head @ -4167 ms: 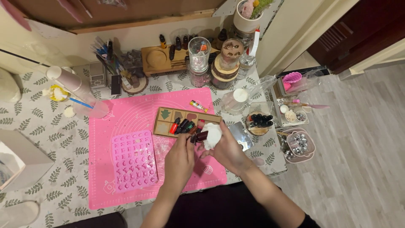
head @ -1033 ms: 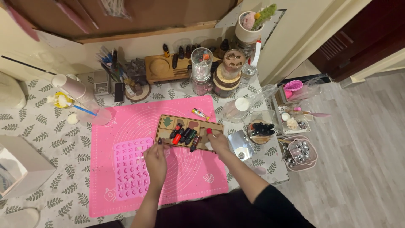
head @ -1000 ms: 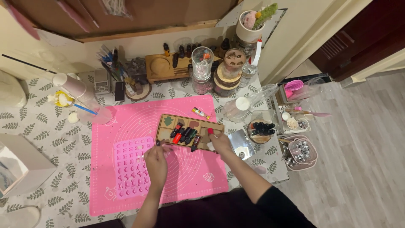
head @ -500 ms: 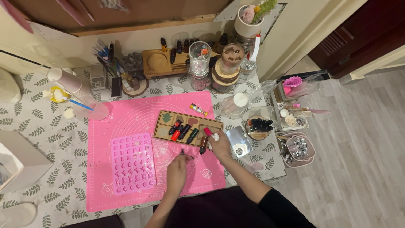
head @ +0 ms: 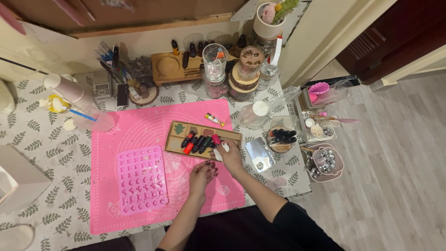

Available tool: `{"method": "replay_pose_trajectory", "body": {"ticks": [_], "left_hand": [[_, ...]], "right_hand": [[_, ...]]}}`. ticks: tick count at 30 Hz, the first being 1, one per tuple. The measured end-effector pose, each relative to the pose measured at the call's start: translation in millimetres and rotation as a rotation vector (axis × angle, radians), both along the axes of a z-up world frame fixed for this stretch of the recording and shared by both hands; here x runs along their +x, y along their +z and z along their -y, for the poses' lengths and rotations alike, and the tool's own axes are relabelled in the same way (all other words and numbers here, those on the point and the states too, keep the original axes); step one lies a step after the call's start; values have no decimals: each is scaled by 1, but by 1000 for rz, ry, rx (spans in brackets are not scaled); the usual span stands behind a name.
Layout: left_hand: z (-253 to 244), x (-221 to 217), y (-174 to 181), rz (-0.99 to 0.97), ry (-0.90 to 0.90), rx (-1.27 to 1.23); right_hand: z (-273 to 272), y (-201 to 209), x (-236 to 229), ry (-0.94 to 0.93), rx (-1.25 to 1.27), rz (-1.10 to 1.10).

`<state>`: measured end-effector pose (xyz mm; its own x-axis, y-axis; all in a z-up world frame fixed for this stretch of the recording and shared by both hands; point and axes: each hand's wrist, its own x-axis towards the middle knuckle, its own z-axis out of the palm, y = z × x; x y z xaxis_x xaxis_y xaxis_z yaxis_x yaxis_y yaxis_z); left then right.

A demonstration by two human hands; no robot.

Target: Organizing small bottles of fragrances or dyes into a wooden storage tray and tidying the workspace.

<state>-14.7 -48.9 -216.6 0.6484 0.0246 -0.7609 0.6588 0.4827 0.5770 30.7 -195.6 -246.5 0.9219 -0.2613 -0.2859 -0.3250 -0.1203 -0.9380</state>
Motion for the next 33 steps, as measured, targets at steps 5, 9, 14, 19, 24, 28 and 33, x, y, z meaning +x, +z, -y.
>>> {"method": "replay_pose_trajectory", "body": {"ticks": [5,9,14,19,24,28,33], "left_hand": [[-17,-22,-1,20,-93,114],[-23,-34,12,69,-220,254],[-19,-28,49,138,-370,264],[-9,-26,64,234,-365,112],[-17,-16,79,145,-65,41],[-18,-3,124,150,-161,81],[-11,-11,83,480,-284,246]], "right_hand": [[-1,19,9,-105,435,-175],[14,45,-1,-118,381,-252],[11,92,-34,33,274,-309],[3,91,-65,98,525,-246],[26,96,-58,-7,591,-364],[40,96,-41,-52,971,-417],[18,122,-24,-115,1310,-285]]}}
